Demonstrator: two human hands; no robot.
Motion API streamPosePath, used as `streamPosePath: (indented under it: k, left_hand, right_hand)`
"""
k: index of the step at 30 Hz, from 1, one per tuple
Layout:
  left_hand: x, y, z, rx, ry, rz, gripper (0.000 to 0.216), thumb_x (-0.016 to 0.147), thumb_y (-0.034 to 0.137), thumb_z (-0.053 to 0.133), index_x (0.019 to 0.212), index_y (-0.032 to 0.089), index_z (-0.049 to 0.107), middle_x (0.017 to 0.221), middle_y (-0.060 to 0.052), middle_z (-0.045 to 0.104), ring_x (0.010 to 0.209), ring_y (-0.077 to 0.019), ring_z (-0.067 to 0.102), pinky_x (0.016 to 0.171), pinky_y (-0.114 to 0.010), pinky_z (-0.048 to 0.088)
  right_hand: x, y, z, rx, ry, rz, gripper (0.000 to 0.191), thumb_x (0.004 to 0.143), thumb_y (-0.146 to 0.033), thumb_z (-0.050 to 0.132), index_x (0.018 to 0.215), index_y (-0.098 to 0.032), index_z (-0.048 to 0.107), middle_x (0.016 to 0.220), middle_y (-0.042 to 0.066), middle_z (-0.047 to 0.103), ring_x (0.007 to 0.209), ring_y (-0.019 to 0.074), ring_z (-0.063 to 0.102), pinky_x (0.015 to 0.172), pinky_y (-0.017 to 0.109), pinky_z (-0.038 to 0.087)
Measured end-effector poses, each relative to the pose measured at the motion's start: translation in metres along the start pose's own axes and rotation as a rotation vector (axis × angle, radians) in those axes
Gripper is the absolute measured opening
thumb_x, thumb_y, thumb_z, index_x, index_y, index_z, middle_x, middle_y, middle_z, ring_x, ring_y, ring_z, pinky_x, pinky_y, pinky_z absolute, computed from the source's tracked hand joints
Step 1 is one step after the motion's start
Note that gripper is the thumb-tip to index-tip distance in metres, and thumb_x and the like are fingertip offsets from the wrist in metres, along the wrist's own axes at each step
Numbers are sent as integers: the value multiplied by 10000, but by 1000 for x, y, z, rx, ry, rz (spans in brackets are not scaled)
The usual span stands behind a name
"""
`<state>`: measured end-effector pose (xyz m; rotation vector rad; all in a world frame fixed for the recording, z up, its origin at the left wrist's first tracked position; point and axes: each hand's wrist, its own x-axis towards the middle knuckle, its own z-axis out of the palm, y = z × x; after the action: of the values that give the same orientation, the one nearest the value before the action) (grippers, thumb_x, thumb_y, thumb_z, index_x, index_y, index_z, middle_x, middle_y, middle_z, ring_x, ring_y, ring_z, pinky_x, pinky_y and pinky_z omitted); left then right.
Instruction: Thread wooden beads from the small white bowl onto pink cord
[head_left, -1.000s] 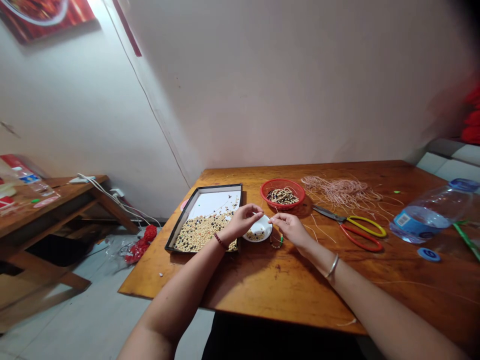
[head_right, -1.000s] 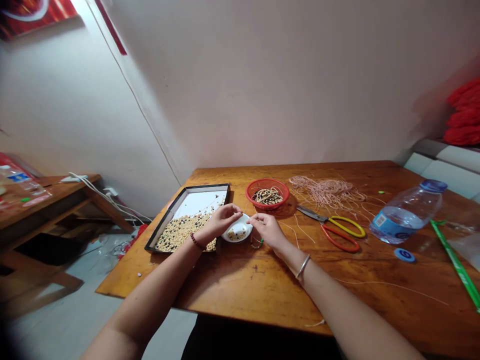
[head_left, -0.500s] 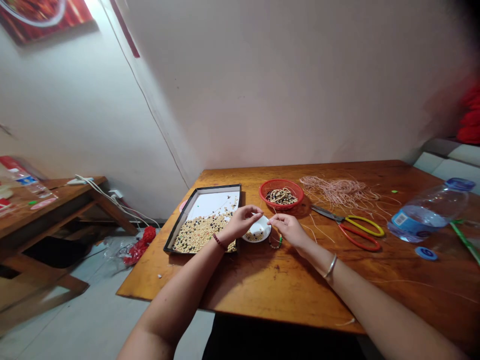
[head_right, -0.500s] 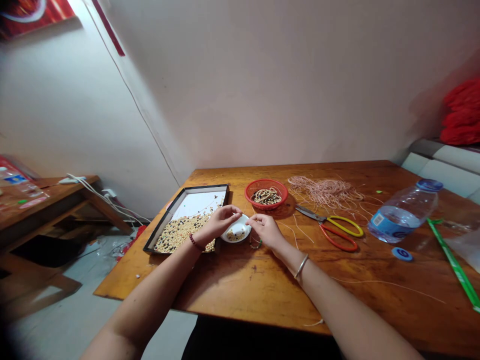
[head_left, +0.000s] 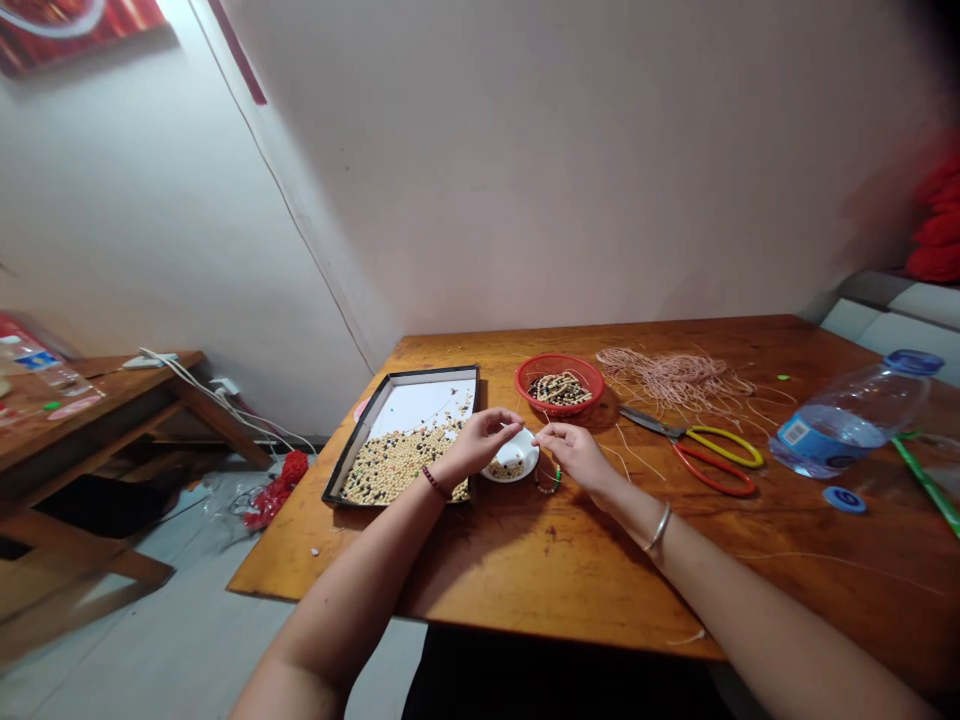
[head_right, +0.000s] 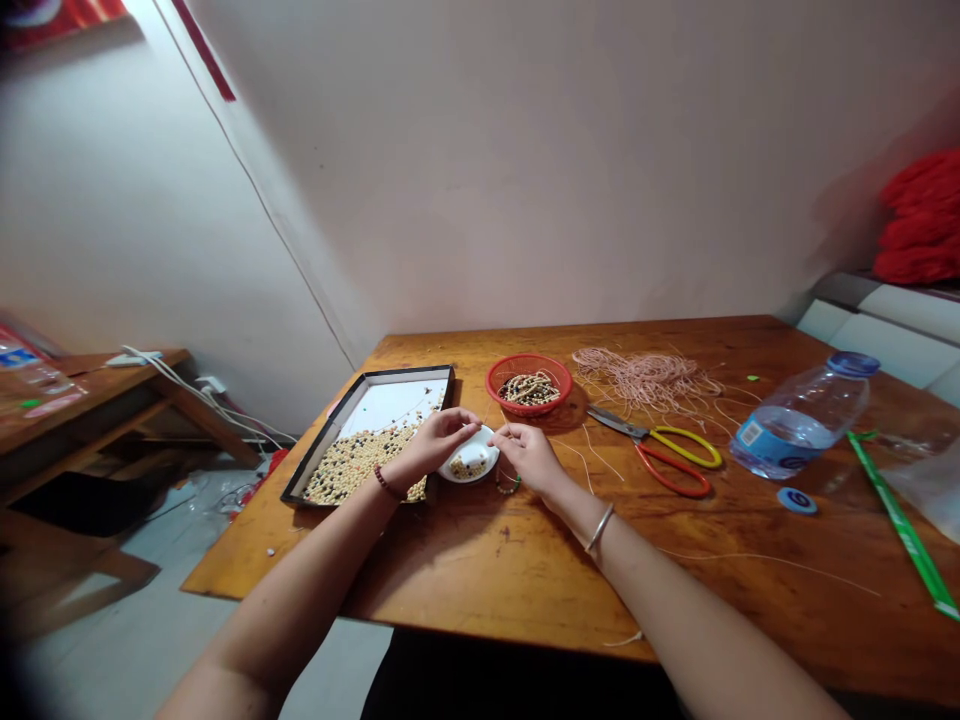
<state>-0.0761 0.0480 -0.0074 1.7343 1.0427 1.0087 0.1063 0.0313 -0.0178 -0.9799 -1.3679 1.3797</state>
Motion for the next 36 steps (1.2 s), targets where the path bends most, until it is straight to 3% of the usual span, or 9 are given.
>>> streamPosePath:
  k: [11, 36]
  left_hand:
    - [0, -1, 1, 1, 0, -18, 446, 777, 523, 648, 929, 104, 635, 903, -91, 661, 796, -154, 602, 725, -267, 477]
    - [-1, 2, -1, 49, 3, -15, 430, 790, 515, 638, 931, 109, 646, 904, -91, 667, 793, -154, 605, 718, -259, 475]
  right_hand:
    - [4, 16, -4, -44, -10, -63, 349, 709, -482, 636, 719, -134, 647, 635, 33, 616, 577, 128, 509, 524, 236, 371]
    - [5, 18, -4, -78, 8, -90, 305, 736, -435, 623, 710, -134, 667, 647, 49, 627, 614, 151, 526, 525, 243, 357]
